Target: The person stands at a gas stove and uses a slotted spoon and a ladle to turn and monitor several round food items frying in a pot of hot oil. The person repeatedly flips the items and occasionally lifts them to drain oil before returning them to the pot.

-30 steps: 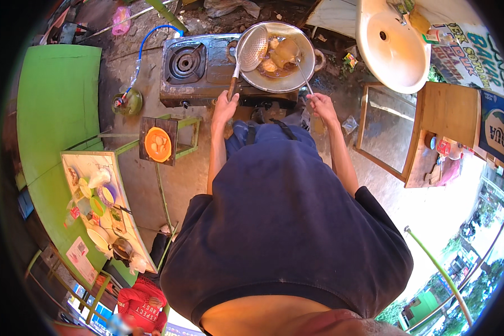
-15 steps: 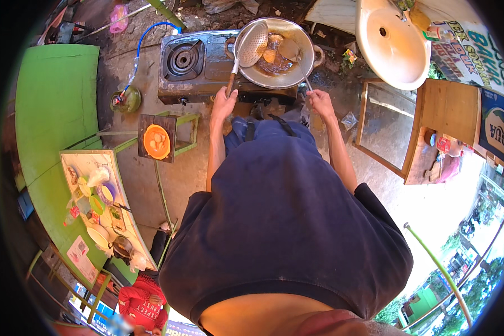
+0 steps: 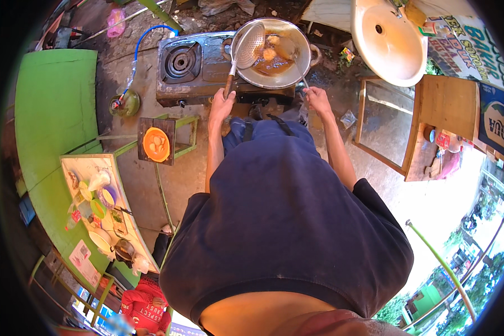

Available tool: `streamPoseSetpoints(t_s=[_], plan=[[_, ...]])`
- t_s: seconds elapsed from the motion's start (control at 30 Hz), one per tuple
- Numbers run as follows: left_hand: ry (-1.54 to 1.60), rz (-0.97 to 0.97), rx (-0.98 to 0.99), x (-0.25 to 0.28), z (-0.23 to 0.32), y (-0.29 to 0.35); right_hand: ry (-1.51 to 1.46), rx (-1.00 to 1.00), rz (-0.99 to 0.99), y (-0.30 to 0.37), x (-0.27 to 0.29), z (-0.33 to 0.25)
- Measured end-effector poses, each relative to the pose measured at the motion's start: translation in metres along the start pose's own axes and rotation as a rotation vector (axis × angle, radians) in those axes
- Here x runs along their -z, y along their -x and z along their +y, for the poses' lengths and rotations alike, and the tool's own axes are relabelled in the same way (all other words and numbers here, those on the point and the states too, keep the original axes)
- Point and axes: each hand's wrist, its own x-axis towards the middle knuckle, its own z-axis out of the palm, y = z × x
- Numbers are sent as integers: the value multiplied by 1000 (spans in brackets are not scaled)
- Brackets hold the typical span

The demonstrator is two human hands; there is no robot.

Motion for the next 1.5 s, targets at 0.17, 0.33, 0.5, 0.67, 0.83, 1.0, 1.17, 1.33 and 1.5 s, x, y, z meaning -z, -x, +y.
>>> streamPoseSetpoints(t_s=[0.17,0.33,0.5,0.67,0.83,1.0,1.17,1.33,1.5], plan=[[-12,16,8,0,8,5,48,5,31,0,-1,-1],[2,-18,12,-2,4,3,34,-27,5,-4,-2,5],[55,-51,25,-3,5,5,-8,-78,-58,-1,-8,-1],[127,-77,12,-6,-2,2,-61,-119,-118,7,-8,-5],[-21,-12,-94,-6,-13,-6,-70,-133,-141,16,-4,-1],[-144,67,-204,-7,-29,-13,-42,-140,-216,23,8,-1],[-9,-89,-75,3,-22,-10,-23,-179,-248,34,13,-2],[399,-361,270,15,-1,2,-78,-195,-240,47,10,-3],[530,-464,364,13,11,1,-68,-175,-190,51,-4,-19]])
